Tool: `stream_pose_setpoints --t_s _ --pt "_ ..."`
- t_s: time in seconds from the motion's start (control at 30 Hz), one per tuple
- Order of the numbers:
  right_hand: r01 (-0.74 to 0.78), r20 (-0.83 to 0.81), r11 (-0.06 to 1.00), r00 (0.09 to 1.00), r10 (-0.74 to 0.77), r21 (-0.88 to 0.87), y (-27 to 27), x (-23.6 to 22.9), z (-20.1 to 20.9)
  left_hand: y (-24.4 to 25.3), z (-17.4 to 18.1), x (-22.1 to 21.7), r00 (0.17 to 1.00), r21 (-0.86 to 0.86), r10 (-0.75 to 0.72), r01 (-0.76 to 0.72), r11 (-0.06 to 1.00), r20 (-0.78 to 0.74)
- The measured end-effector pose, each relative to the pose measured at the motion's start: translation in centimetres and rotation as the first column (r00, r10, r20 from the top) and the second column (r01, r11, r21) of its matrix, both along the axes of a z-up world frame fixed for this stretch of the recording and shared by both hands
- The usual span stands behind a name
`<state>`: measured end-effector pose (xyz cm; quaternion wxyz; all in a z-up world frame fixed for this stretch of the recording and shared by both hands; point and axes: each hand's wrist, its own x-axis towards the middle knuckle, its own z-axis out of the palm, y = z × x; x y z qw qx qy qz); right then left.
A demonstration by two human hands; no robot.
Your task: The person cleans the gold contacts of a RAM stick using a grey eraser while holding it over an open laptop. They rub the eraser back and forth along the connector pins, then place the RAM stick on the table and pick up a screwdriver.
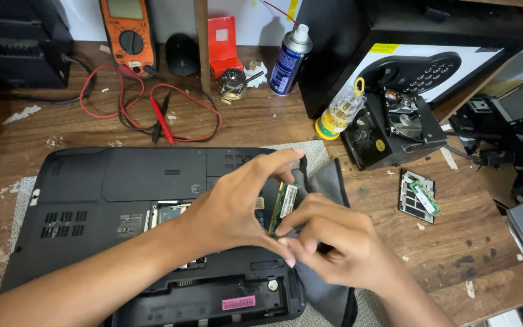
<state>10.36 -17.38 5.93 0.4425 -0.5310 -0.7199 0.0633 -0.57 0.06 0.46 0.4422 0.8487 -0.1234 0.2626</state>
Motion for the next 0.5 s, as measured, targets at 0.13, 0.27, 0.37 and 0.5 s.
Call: stream_pose_setpoints --t_s 0.13,0.27,0.37,0.5 --pt "0.119 0.041 0.993 0.992 -0.118 -0.021 -0.4 0.4 -0.8 -0.1 0.0 0.2 1.000 -0.012 0.005 -0.005 1.000 -0.008" --pt "0.109 0.059 0.993 0.992 -0.111 0.038 -0.1 0.2 -0.6 0.0 -0.1 0.2 0.999 -0.015 0.022 -0.022 1.000 -0.042" --pt "0.031 0.000 0.998 1.000 -0.031 -0.059 -0.3 0.3 -0.1 -0.1 -0.4 0.4 0.999 0.018 0.001 0.000 1.000 -0.043" --pt "0.035 -0.075 0.992 0.996 -0.045 -0.124 -0.3 0.4 0.2 -0.2 -0.6 0.4 1.000 0.025 -0.016 0.016 1.000 -0.011"
